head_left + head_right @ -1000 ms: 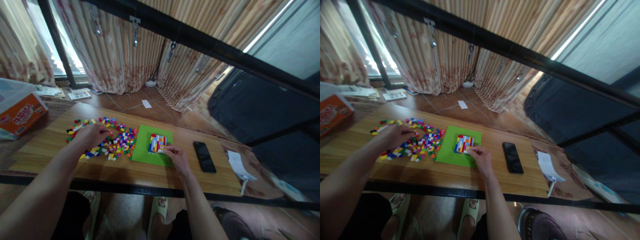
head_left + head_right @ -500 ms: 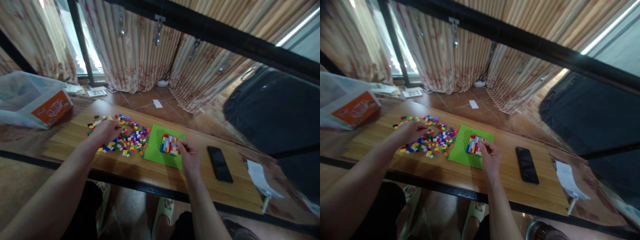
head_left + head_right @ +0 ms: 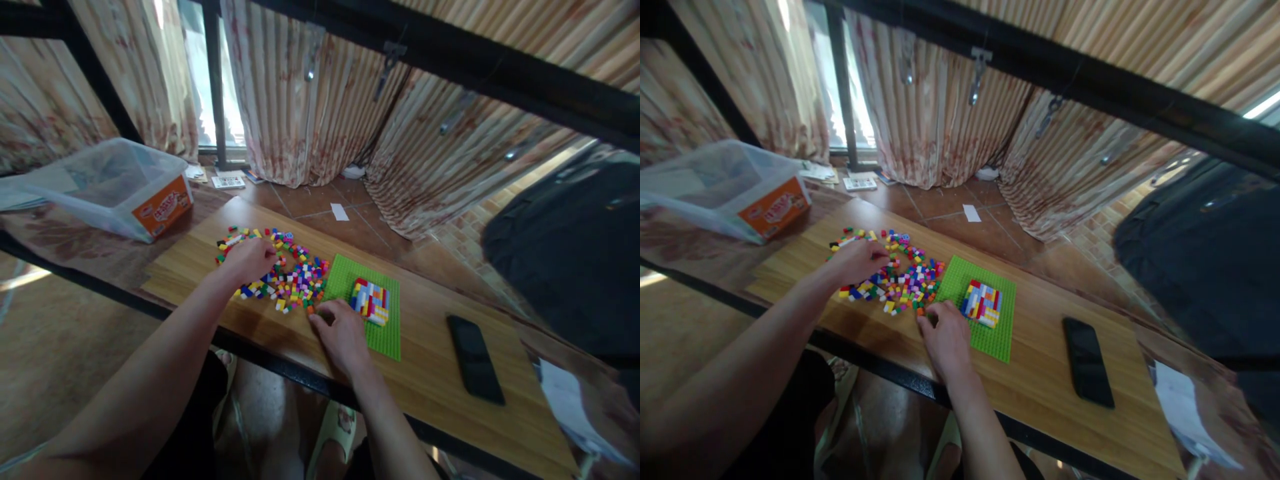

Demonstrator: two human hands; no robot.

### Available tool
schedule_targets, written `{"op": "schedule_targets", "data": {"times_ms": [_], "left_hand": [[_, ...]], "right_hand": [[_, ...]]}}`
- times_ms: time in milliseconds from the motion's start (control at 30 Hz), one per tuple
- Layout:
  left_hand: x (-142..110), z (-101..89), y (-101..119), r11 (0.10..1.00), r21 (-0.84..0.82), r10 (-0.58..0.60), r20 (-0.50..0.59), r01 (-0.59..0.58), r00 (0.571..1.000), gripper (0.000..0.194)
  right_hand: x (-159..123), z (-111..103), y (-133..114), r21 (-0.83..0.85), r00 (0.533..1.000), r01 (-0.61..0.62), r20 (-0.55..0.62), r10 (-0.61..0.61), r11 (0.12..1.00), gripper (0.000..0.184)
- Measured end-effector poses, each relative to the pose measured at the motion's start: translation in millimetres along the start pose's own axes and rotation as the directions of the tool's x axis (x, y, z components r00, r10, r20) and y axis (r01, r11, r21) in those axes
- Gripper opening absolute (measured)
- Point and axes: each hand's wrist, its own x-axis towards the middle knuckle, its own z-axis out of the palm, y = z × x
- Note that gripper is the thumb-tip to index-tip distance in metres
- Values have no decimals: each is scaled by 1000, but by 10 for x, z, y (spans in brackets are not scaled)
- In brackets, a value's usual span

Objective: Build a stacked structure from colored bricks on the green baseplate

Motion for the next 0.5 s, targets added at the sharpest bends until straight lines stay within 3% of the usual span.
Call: {"op": "schedule_targets", "data": {"times_ms": [300, 500], "left_hand": [[-6, 5, -8, 998, 64, 9, -10, -8, 1000, 32], [-2, 3, -11, 997, 80, -7, -5, 7, 1000, 32]], "right_hand": [[-47, 13, -44, -9, 998, 58, 14, -58, 998, 7], [-55, -126, -19, 165, 999, -5, -31, 10, 986, 14]]}}
